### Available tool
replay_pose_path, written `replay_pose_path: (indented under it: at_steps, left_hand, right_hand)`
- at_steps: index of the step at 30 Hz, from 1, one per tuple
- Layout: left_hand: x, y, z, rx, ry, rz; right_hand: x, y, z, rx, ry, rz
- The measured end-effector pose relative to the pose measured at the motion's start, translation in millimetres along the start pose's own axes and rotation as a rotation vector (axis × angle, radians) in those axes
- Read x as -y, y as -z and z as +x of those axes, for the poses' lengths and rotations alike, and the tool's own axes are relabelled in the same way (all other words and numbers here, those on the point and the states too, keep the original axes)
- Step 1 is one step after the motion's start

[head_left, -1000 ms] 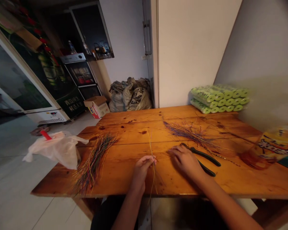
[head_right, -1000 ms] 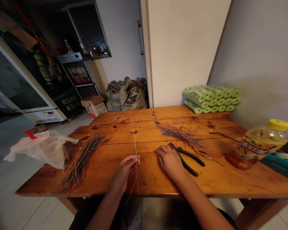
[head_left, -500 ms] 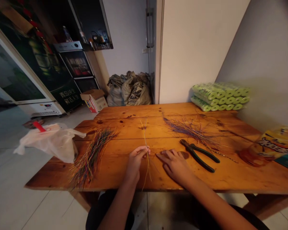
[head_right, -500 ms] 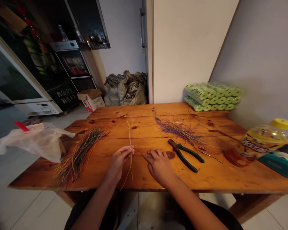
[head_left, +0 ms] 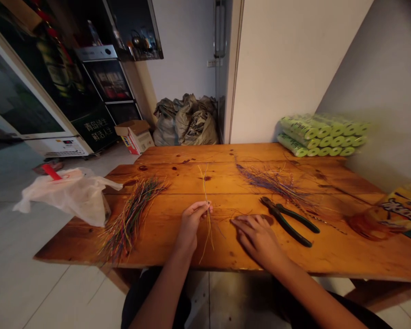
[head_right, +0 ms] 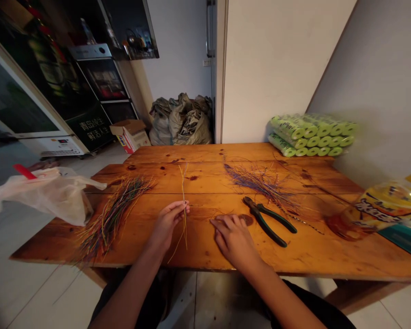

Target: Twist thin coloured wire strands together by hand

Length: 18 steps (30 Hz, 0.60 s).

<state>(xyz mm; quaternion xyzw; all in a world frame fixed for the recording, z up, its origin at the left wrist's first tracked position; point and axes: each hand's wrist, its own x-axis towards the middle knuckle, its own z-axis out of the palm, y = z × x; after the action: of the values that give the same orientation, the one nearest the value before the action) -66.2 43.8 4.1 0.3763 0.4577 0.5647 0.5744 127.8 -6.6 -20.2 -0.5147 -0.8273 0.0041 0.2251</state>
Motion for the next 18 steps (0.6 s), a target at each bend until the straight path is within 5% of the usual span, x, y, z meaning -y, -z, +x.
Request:
replay_pose_path:
  at_steps: [11, 18]
  left_hand:
    - [0.5, 4.6, 1.2, 0.0, 0.009, -0.022]
    - [-1.6, 1.3, 0.2, 0.029, 0.011, -0.022]
  right_hand:
    - [18.5, -2.5, 15.1, 0.037, 0.013, -0.009]
    - [35.2, 7.5, 5.1, 0.196, 0.1, 0.134]
